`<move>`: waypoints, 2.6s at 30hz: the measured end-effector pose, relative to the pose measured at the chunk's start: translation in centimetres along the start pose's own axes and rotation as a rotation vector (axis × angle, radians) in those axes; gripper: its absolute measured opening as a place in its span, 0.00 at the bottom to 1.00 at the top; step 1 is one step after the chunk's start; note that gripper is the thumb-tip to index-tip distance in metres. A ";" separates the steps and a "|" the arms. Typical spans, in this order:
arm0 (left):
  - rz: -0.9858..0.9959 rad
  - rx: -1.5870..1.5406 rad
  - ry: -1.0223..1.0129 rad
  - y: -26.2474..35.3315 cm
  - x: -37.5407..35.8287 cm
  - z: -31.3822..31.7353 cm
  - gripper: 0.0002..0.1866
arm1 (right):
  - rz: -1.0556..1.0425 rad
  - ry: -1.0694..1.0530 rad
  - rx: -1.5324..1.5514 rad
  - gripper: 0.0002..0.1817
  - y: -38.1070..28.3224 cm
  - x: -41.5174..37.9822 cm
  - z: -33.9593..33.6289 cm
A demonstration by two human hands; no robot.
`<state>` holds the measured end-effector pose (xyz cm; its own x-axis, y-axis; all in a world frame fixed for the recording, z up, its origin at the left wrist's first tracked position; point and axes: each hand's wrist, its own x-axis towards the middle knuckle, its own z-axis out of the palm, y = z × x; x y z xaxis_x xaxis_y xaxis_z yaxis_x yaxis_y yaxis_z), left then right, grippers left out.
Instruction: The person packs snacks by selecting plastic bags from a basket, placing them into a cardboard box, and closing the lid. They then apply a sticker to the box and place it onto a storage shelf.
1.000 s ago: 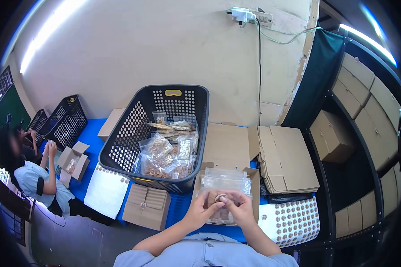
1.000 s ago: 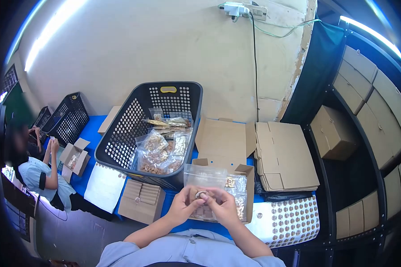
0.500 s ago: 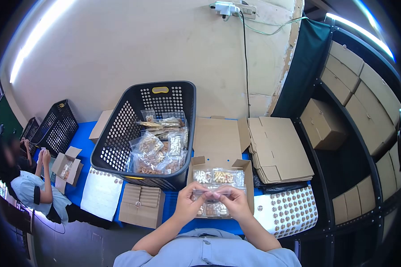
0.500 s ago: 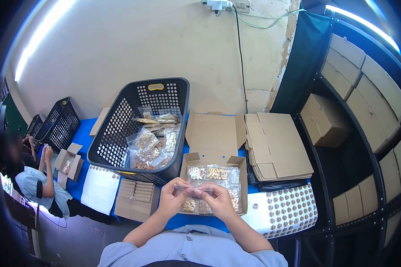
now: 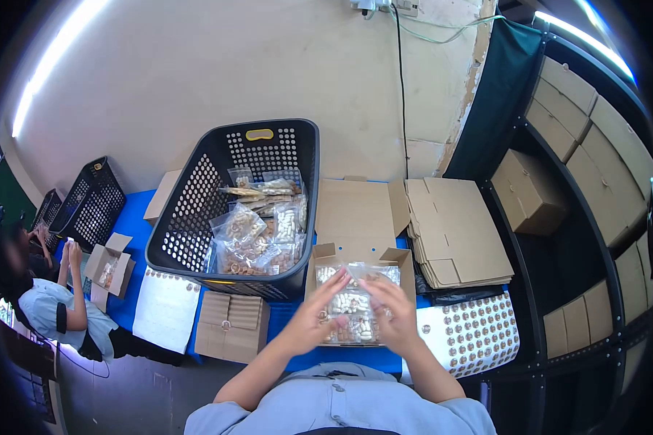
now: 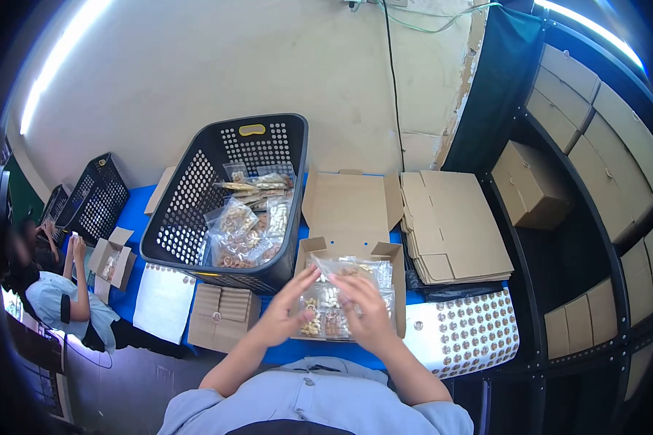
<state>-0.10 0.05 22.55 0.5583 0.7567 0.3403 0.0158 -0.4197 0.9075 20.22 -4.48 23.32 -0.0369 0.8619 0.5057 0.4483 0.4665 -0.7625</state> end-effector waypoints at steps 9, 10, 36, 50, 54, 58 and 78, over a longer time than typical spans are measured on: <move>-0.062 -0.007 0.085 -1.0 -0.3 2.6 0.20 | 0.066 0.167 0.118 0.23 1.4 0.5 2.6; -0.065 -0.006 0.082 -1.1 -0.5 2.5 0.20 | 0.093 0.112 0.251 0.19 1.9 0.5 2.4; -0.153 -0.016 0.157 -5.9 -2.1 4.1 0.22 | 0.469 -0.065 0.558 0.09 4.6 -1.8 2.9; -0.310 -0.434 0.196 -5.6 -0.4 4.8 0.16 | 0.554 0.213 0.827 0.19 4.4 -0.8 4.0; -0.325 -0.516 0.253 -7.4 -0.5 4.6 0.14 | 0.564 0.001 0.712 0.18 4.5 -1.7 4.8; -0.331 -0.476 0.277 -8.4 -0.9 4.6 0.13 | 0.617 -0.051 0.687 0.16 6.5 -2.3 4.7; -0.412 -0.466 0.134 -10.0 -0.7 3.6 0.09 | 0.637 -0.191 0.458 0.12 7.6 -1.1 2.5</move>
<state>2.32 1.85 12.37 0.4741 0.8785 -0.0590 -0.1724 0.1584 0.9722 21.39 -1.36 15.98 -0.0682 0.9894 -0.1280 0.0260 -0.1265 -0.9916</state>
